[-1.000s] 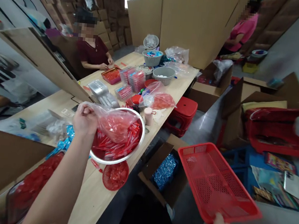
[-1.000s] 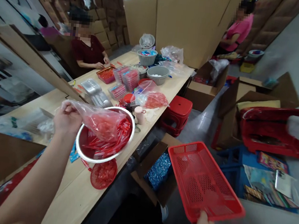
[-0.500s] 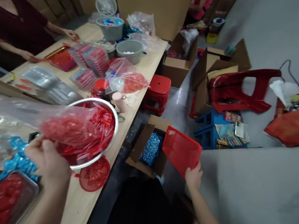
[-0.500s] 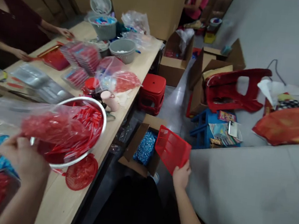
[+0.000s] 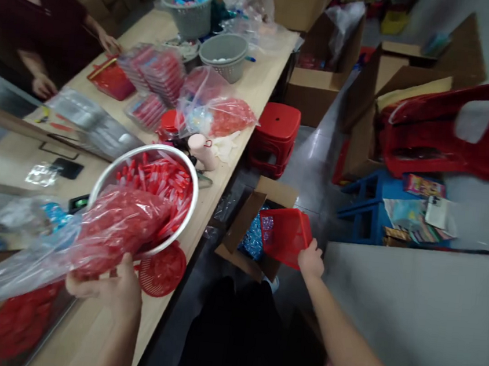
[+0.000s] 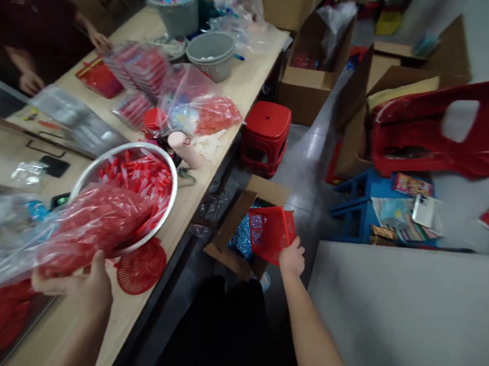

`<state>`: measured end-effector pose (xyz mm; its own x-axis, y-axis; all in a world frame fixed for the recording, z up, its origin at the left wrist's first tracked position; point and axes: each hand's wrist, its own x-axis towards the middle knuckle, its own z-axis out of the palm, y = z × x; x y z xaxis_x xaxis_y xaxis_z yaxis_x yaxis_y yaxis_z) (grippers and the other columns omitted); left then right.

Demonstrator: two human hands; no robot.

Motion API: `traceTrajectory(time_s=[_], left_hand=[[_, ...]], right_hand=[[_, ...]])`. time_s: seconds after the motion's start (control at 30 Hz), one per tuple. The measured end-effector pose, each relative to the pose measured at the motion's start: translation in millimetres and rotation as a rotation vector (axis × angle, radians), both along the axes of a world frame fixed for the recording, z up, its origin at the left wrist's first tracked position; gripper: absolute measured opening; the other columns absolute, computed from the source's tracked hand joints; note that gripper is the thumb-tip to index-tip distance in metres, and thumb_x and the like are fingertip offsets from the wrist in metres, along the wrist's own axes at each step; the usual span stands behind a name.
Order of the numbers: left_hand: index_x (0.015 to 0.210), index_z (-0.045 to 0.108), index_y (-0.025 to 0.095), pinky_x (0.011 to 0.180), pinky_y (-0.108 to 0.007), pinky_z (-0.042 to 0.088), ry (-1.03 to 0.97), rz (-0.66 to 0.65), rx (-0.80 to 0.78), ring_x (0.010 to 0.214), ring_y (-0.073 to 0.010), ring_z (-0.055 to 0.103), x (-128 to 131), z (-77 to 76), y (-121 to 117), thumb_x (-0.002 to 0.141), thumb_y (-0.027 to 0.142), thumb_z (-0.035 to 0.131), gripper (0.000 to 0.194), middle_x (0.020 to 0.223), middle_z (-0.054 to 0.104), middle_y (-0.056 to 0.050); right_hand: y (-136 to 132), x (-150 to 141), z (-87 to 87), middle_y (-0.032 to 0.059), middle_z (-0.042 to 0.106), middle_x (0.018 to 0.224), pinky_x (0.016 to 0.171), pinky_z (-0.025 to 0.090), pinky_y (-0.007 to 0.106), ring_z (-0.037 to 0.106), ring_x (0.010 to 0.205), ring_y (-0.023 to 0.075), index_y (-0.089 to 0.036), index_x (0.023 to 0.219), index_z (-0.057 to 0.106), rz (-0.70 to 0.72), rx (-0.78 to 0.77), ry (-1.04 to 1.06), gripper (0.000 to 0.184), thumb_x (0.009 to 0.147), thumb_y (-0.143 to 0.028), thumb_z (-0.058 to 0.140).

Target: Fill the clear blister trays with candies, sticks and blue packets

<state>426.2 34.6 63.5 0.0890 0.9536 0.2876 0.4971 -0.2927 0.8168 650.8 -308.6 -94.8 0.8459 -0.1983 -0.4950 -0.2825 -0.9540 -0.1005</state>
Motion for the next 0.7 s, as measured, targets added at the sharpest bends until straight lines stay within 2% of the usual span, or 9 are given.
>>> traceTrajectory(time_s=[0.1, 0.2, 0.27, 0.33, 0.4, 0.5, 0.57, 0.63, 0.7], left_hand=[[0.132, 0.010, 0.018, 0.092, -0.043, 0.044, 0.011, 0.072, 0.034, 0.126, -0.0268, 0.033, -15.7, -5.4, -1.2, 0.062, 0.027, 0.070, 0.093, 0.140, 0.016, -0.019], [0.134, 0.012, 0.017, 0.097, -0.047, 0.037, 0.120, 0.109, 0.094, 0.128, -0.0276, 0.030, -21.3, 1.6, -31.8, 0.064, 0.029, 0.071, 0.092, 0.140, 0.021, -0.018], [0.135, 0.014, 0.018, 0.101, -0.049, 0.032, 0.152, -0.057, 0.160, 0.131, -0.0280, 0.027, -17.2, 0.2, -71.8, 0.068, 0.028, 0.068, 0.087, 0.142, 0.021, -0.017], [0.131, 0.028, 0.020, 0.106, -0.048, 0.026, 0.211, -0.381, 0.094, 0.131, -0.0270, 0.028, -6.5, -17.2, -120.1, 0.074, 0.025, 0.062, 0.067, 0.140, 0.029, -0.014], [0.124, 0.042, 0.021, 0.107, -0.042, 0.026, 0.349, -0.740, -0.177, 0.130, -0.0239, 0.031, 10.5, -55.8, -165.9, 0.081, 0.023, 0.051, 0.044, 0.137, 0.037, -0.011], [0.128, 0.042, 0.014, 0.109, -0.034, 0.025, 0.576, -1.019, -0.668, 0.130, -0.0213, 0.033, 45.2, -146.1, -209.1, 0.082, 0.019, 0.044, 0.047, 0.136, 0.042, -0.013], [0.129, 0.042, 0.009, 0.108, -0.031, 0.024, 0.749, -1.019, -0.878, 0.130, -0.0230, 0.035, 70.0, -213.3, -216.2, 0.074, 0.013, 0.051, 0.056, 0.136, 0.044, -0.016], [0.128, 0.042, 0.003, 0.107, -0.033, 0.025, 0.838, -0.950, -0.942, 0.130, -0.0273, 0.035, 91.8, -274.9, -210.8, 0.069, 0.010, 0.054, 0.061, 0.135, 0.043, -0.022], [0.130, 0.037, 0.001, 0.106, -0.035, 0.028, 0.889, -0.853, -0.957, 0.129, -0.0289, 0.037, 107.9, -326.1, -199.5, 0.068, 0.010, 0.056, 0.065, 0.134, 0.044, -0.025]], right_hand=[[-0.9, 4.8, 1.8, 0.0226, 0.046, 0.113, 0.074, 0.046, 0.041, 0.060, 0.094, 0.0306, -0.011, 0.139, 0.023, 0.007, -0.024, 0.002, 0.054, 0.087, -0.025, 0.030], [-2.8, 12.0, 2.4, 0.0217, 0.046, 0.113, 0.075, 0.046, 0.042, 0.059, 0.095, 0.0299, -0.013, 0.140, 0.021, 0.020, -0.067, -0.042, 0.055, 0.087, -0.025, 0.030], [-2.3, 18.0, 0.0, 0.0214, 0.045, 0.115, 0.078, 0.046, 0.041, 0.058, 0.098, 0.0294, -0.016, 0.142, 0.019, 0.041, -0.090, -0.085, 0.056, 0.087, -0.025, 0.031], [1.6, 24.3, -6.8, 0.0231, 0.042, 0.121, 0.079, 0.046, 0.041, 0.056, 0.101, 0.0295, -0.018, 0.143, 0.017, 0.077, -0.111, -0.133, 0.058, 0.087, -0.023, 0.032], [9.8, 29.4, -19.8, 0.0266, 0.038, 0.129, 0.076, 0.048, 0.042, 0.055, 0.101, 0.0302, -0.018, 0.144, 0.018, 0.144, -0.144, -0.183, 0.059, 0.087, -0.019, 0.031], [27.3, 32.6, -52.3, 0.0312, 0.035, 0.134, 0.070, 0.051, 0.044, 0.057, 0.099, 0.0317, -0.016, 0.144, 0.022, 0.255, -0.192, -0.223, 0.058, 0.086, -0.011, 0.027], [38.4, 32.6, -80.8, 0.0315, 0.037, 0.133, 0.066, 0.052, 0.044, 0.057, 0.099, 0.0325, -0.016, 0.143, 0.024, 0.275, -0.196, -0.214, 0.058, 0.085, -0.009, 0.026], [45.9, 33.7, -111.0, 0.0301, 0.040, 0.133, 0.063, 0.053, 0.043, 0.056, 0.102, 0.0340, -0.018, 0.143, 0.025, 0.288, -0.198, -0.208, 0.059, 0.085, -0.006, 0.026], [48.6, 38.8, -139.7, 0.0277, 0.038, 0.136, 0.061, 0.054, 0.043, 0.052, 0.109, 0.0365, -0.022, 0.144, 0.022, 0.334, -0.201, -0.233, 0.061, 0.085, -0.005, 0.026]])
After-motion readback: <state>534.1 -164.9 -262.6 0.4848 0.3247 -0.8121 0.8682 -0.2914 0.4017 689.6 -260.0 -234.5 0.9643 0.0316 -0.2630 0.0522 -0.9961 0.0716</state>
